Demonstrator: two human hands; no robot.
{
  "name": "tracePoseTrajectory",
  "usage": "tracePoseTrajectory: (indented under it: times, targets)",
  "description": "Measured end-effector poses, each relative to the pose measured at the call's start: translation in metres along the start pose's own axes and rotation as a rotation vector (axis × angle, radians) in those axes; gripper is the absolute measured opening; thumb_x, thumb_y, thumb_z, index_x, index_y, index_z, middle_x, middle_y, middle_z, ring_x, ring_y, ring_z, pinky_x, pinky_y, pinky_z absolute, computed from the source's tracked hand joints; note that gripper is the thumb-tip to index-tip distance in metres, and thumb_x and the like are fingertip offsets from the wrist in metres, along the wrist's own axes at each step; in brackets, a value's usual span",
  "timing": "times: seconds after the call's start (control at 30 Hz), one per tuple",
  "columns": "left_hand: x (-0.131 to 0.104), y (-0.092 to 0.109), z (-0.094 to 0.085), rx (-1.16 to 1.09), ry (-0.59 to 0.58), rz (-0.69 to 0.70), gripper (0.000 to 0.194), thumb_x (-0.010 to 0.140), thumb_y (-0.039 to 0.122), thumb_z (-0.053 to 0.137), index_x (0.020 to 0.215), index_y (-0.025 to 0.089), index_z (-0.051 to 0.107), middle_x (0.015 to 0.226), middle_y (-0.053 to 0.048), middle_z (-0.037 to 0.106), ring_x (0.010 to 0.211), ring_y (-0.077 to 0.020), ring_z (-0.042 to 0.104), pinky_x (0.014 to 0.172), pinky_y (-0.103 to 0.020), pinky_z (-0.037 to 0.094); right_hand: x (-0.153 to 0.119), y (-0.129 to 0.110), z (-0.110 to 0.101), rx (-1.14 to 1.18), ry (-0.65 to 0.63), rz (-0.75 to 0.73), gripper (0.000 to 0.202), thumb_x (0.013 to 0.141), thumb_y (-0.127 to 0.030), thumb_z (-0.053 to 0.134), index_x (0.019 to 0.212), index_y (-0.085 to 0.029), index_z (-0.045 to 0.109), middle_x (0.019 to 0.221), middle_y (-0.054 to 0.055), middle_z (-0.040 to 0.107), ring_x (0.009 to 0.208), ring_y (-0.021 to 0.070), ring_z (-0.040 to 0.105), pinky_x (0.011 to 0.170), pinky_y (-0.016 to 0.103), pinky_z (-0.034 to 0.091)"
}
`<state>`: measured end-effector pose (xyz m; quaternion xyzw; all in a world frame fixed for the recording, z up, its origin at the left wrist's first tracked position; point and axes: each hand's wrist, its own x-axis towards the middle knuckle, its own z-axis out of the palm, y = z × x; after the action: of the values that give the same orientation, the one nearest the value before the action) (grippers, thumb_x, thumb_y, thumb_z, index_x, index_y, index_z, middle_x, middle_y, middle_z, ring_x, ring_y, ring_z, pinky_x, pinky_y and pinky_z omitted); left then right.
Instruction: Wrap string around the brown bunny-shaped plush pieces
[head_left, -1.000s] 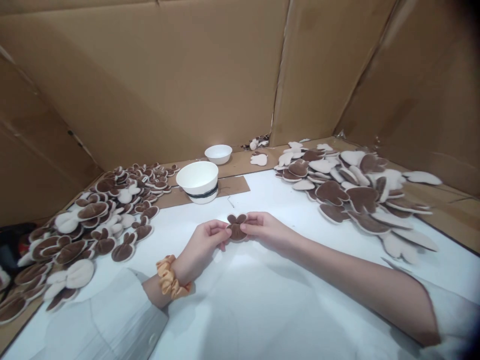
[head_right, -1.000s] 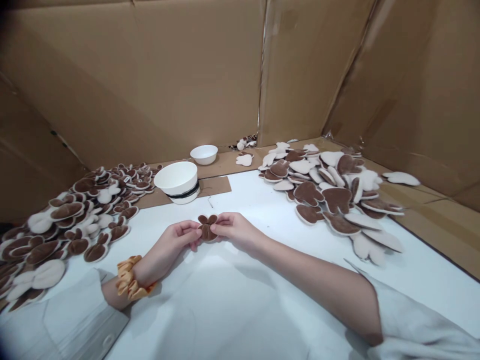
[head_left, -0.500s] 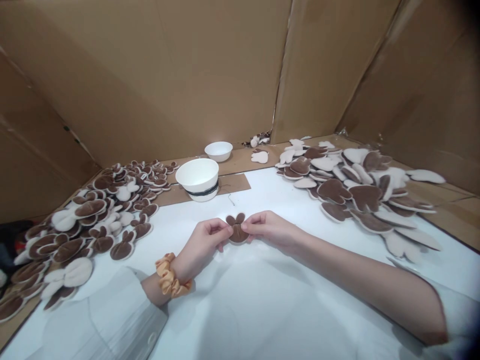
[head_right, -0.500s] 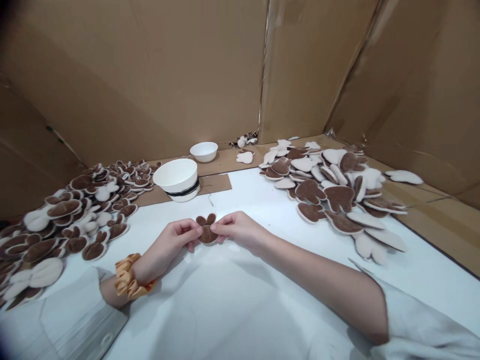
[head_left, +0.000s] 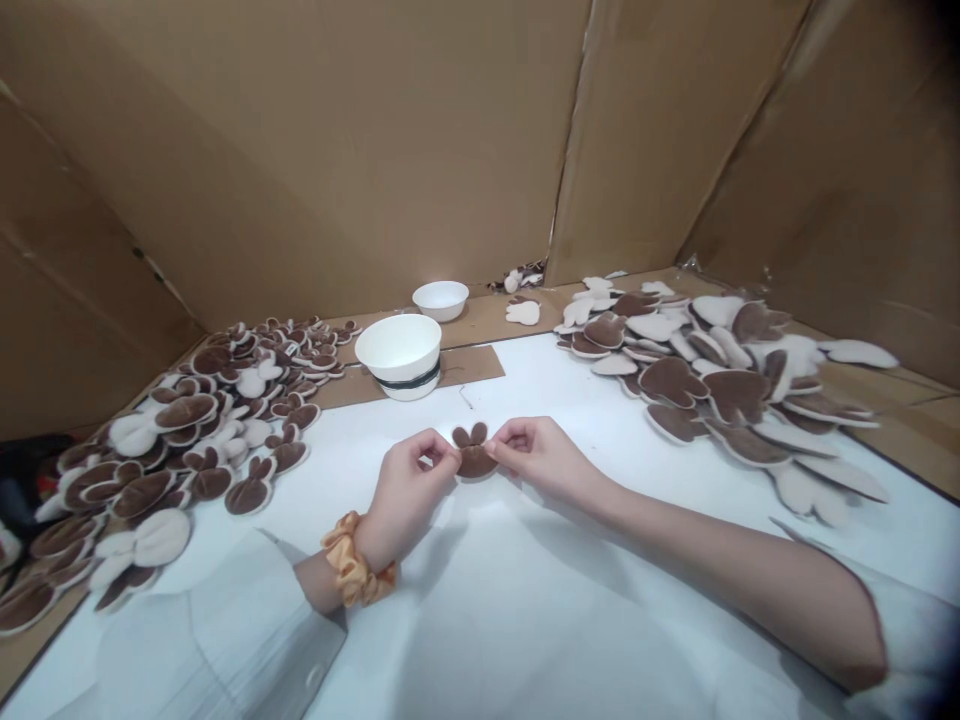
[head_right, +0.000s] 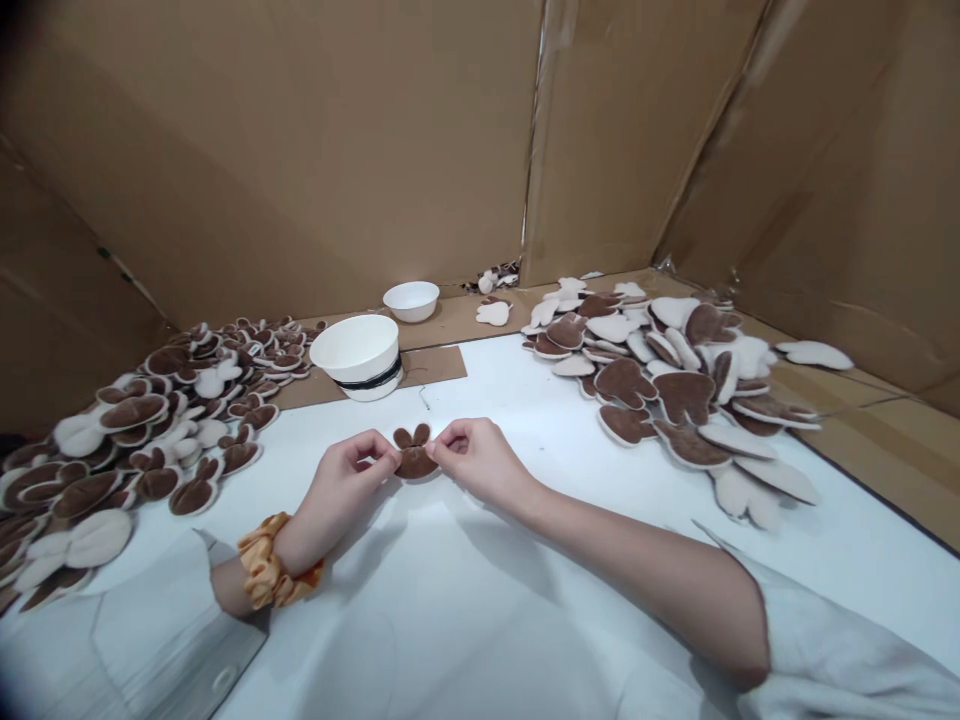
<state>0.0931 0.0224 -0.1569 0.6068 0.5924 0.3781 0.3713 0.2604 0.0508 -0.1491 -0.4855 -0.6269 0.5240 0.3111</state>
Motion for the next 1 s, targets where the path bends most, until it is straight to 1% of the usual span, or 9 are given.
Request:
tracePoseTrajectory:
  times: [0.17, 0.27, 0.37, 0.5, 0.6, 0.67, 0.8, 0.87, 1.0]
  targets:
    - [0.002, -0.001, 0.001, -0.189, -0.164, 0.023, 0.019, 0.08, 0.032, 0.048, 0.077, 0.014, 0.054, 0.065, 0.001, 0.051, 0.057, -0.0098, 0.042, 0.052, -0.019, 0.033, 0.004, 0.008, -0.002, 0.118, -0.092, 0.054, 0.021, 0.075, -0.033, 0.053, 0.071, -0.013, 0.051, 0.051, 0.002, 0.057, 0.043, 0.0092, 0.051, 0.044, 0.019, 0.039]
    - [0.002, 0.0, 0.003, -0.252, -0.21, -0.002, 0.021, 0.077, 0.034, 0.052, 0.08, 0.012, 0.053, 0.061, 0.001, 0.049, 0.055, -0.0098, 0.042, 0.05, -0.019, 0.031, 0.005, 0.01, 0.0, 0.205, -0.138, 0.055, 0.022, 0.075, -0.034, 0.054, 0.073, -0.013, 0.049, 0.055, 0.003, 0.058, 0.048, 0.0111, 0.055, 0.048, 0.022, 0.044]
    - [0.001, 0.0, 0.004, -0.235, -0.178, -0.028, 0.022, 0.075, 0.033, 0.055, 0.077, 0.011, 0.052, 0.059, 0.001, 0.05, 0.054, -0.0103, 0.043, 0.048, -0.019, 0.031, 0.002, 0.009, 0.002, 0.227, -0.167, 0.038, 0.019, 0.072, -0.029, 0.058, 0.076, -0.013, 0.049, 0.058, 0.002, 0.058, 0.052, 0.0103, 0.056, 0.053, 0.021, 0.044]
    - [-0.001, -0.001, 0.007, -0.169, -0.118, -0.026, 0.019, 0.073, 0.032, 0.055, 0.072, 0.013, 0.049, 0.057, 0.001, 0.049, 0.052, -0.011, 0.045, 0.048, -0.02, 0.033, -0.002, 0.007, 0.006, 0.144, -0.129, 0.007, 0.018, 0.067, -0.024, 0.06, 0.077, -0.014, 0.047, 0.055, -0.002, 0.053, 0.047, 0.0085, 0.05, 0.045, 0.019, 0.038]
    - [-0.002, -0.001, 0.01, -0.159, -0.061, -0.019, 0.018, 0.073, 0.029, 0.056, 0.069, 0.015, 0.046, 0.055, 0.003, 0.048, 0.05, -0.0109, 0.046, 0.048, -0.02, 0.034, -0.005, 0.008, 0.008, 0.048, -0.022, -0.115, 0.015, 0.067, -0.024, 0.058, 0.076, -0.015, 0.048, 0.062, -0.001, 0.051, 0.052, 0.0082, 0.047, 0.046, 0.019, 0.038]
    - [-0.002, 0.001, 0.01, -0.205, -0.048, -0.021, 0.017, 0.073, 0.027, 0.055, 0.068, 0.016, 0.043, 0.053, 0.004, 0.046, 0.048, -0.0102, 0.045, 0.046, -0.02, 0.034, -0.006, 0.009, 0.009, 0.017, -0.005, -0.202, 0.015, 0.068, -0.023, 0.057, 0.078, -0.016, 0.049, 0.071, 0.0, 0.053, 0.06, 0.0093, 0.048, 0.051, 0.019, 0.04]
    - [-0.002, 0.002, 0.01, -0.322, -0.042, -0.044, 0.016, 0.073, 0.023, 0.054, 0.069, 0.016, 0.04, 0.055, 0.004, 0.046, 0.046, -0.0094, 0.045, 0.044, -0.019, 0.035, -0.006, 0.01, 0.009, 0.044, -0.081, -0.284, 0.017, 0.071, -0.02, 0.053, 0.088, -0.016, 0.048, 0.082, 0.002, 0.054, 0.07, 0.0109, 0.052, 0.062, 0.022, 0.043]
    - [-0.002, 0.002, 0.01, -0.365, -0.047, -0.049, 0.016, 0.072, 0.022, 0.055, 0.072, 0.017, 0.04, 0.057, 0.004, 0.047, 0.045, -0.0093, 0.045, 0.043, -0.019, 0.036, -0.006, 0.009, 0.008, 0.043, -0.085, -0.312, 0.016, 0.073, -0.018, 0.051, 0.089, -0.016, 0.048, 0.084, 0.002, 0.054, 0.071, 0.0108, 0.053, 0.065, 0.023, 0.043]
    - [-0.002, 0.003, 0.008, -0.402, -0.14, -0.061, 0.017, 0.073, 0.025, 0.054, 0.083, 0.016, 0.045, 0.069, 0.0, 0.053, 0.054, -0.0118, 0.052, 0.049, -0.022, 0.041, -0.005, 0.01, 0.006, 0.108, -0.101, -0.263, 0.017, 0.075, -0.019, 0.05, 0.091, -0.017, 0.048, 0.089, 0.003, 0.054, 0.069, 0.0107, 0.056, 0.062, 0.024, 0.044]
